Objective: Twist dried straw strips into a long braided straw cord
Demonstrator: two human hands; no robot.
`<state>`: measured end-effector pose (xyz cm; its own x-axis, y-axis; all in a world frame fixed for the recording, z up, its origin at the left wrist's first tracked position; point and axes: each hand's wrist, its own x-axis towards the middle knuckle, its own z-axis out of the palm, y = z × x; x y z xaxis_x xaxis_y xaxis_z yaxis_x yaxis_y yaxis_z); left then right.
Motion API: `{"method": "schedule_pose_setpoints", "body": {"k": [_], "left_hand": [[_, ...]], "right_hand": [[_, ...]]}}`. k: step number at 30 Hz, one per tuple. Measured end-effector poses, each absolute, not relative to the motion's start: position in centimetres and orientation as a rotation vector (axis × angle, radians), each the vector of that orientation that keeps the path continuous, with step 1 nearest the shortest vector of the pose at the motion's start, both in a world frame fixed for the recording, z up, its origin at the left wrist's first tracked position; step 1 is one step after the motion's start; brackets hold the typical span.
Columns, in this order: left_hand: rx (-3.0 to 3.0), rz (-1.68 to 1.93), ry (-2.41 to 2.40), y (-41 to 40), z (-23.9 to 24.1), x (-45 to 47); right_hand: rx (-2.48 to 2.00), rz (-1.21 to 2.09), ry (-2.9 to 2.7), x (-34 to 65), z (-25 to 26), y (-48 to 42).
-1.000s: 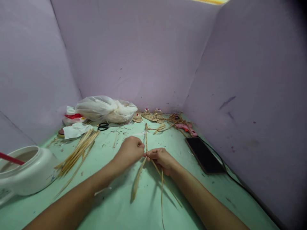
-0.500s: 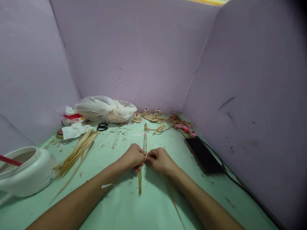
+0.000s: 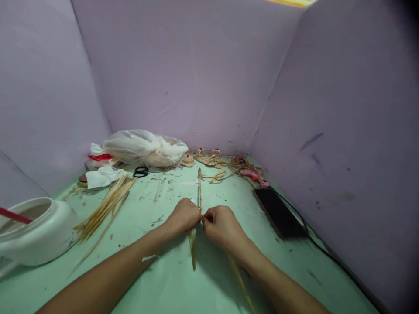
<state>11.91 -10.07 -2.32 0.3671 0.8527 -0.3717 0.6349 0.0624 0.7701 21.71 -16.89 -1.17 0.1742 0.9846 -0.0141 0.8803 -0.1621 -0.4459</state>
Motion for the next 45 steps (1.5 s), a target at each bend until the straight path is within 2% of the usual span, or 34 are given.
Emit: {"method": "schedule_pose_setpoints", "body": {"k": [4,10,15,20,24,26,37,45], "left_hand": [[1.518,0.205,1.337,-10.5,-1.1,11.6],[1.512,0.238,1.228,-9.9,-1.5,11.0],[1.477,0.239,1.140,-9.3,-1.4,10.6],[1.483,0.268,1.062,-9.2,-1.0,10.1],[1.535,0.259,1.029,-9.2,-1.0,10.2],[1.585,0.224,1.014,-9.0,-1.1,10.2],[2.188,0.181,0.896,-8.3,-1.9,10.1],[2.272,0.075,1.260,-10.0,0.0,10.3]], "right_hand": [[-2.236,0.261,-1.883,19.9,-0.7,-18.0],[-2.248,0.297,-2.083,18.1,-0.7,-18.8],[-2.224,0.273,-1.856,20.5,-0.4,-17.8],[-2.022,0.528,-1.472,23.0,-1.5,-15.7],[-1.698,1.224,-1.178,22.4,-2.0,-15.1],[-1.583,1.433,-1.055,22.1,-2.0,-15.2],[-1.568,1.508,-0.915,23.7,-3.1,-14.4],[-1.475,1.527,-0.898,23.8,-3.6,-14.5]]}}
